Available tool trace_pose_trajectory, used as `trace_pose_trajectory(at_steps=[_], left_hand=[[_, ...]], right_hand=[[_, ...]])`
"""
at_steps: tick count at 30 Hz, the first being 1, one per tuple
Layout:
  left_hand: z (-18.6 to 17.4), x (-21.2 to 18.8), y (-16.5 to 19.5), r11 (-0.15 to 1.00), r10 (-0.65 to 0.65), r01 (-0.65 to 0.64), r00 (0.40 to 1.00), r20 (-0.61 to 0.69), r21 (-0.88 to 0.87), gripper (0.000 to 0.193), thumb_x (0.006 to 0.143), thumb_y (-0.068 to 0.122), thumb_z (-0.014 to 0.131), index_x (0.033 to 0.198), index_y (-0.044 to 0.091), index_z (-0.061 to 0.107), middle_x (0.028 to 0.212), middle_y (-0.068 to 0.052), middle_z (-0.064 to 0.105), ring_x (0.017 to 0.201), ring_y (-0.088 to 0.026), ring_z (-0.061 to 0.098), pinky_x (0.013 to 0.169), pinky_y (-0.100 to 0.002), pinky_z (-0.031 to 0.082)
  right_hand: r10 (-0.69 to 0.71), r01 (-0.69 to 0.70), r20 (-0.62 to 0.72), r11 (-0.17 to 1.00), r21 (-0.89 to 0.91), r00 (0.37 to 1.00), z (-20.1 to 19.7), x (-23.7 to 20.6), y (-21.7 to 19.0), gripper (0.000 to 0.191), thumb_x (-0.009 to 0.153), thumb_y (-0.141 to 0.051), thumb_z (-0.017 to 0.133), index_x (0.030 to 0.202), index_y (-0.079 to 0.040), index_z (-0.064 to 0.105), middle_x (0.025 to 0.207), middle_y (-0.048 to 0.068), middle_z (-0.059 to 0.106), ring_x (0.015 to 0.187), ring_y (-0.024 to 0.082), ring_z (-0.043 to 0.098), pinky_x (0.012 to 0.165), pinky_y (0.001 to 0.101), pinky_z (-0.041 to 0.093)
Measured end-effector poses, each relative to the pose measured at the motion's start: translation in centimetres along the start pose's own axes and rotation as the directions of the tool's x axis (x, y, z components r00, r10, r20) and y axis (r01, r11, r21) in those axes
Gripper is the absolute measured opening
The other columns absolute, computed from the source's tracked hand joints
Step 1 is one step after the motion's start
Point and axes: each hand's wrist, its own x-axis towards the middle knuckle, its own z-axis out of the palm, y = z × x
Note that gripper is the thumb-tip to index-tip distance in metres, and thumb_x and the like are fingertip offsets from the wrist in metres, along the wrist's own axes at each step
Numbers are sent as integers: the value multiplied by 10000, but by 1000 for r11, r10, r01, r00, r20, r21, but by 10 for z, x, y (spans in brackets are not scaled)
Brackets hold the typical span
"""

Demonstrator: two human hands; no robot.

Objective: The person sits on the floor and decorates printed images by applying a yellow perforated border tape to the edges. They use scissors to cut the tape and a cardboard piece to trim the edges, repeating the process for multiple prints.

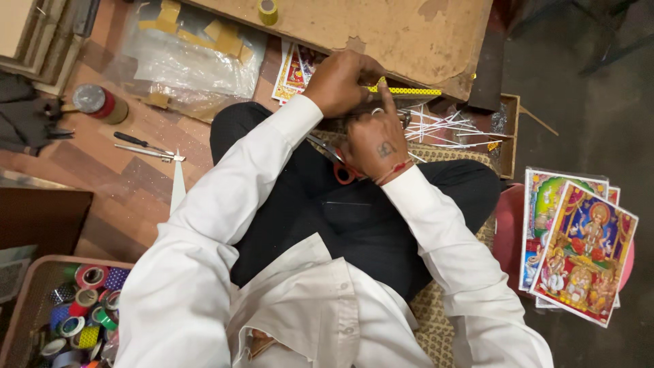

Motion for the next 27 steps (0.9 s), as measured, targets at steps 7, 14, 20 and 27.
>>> trace_pose_trajectory(at_steps=[7,14,20,27], left_hand=[[-1,3,-7,999,16,-16,1000,-7,-36,404,677,-4,767,1077,44,788,978,-159,781,921,-284,765,808,-386,598],[-1,2,-12,996,55,-57,998,-35,-62,377,679,-22,767,1041,73,802,942,-149,779,894,-255,778,791,-374,612],[-5,2,-13,989,96,-96,995,-8,-115,451,676,-79,700,1073,105,805,999,-133,786,920,-252,785,822,-356,620],[-2,9,-28,984,-32,17,996,-80,-176,455,693,7,738,1144,66,720,1179,-127,708,932,-245,745,818,-360,592]], right_hand=[[26,-32,103,998,58,994,-7,12,-5,183,675,-254,790,673,-74,756,652,189,692,661,358,706,1231,582,210],[67,-75,156,996,48,986,-7,22,-10,261,711,-346,842,696,-93,781,669,183,707,690,355,714,1203,630,198],[-2,-8,138,998,69,990,-5,22,-7,344,702,-417,856,701,-81,781,701,187,707,710,363,700,1125,663,253],[-98,159,-413,980,118,905,3,-13,11,189,932,-133,850,882,-64,681,840,140,669,850,333,687,1149,509,494]])
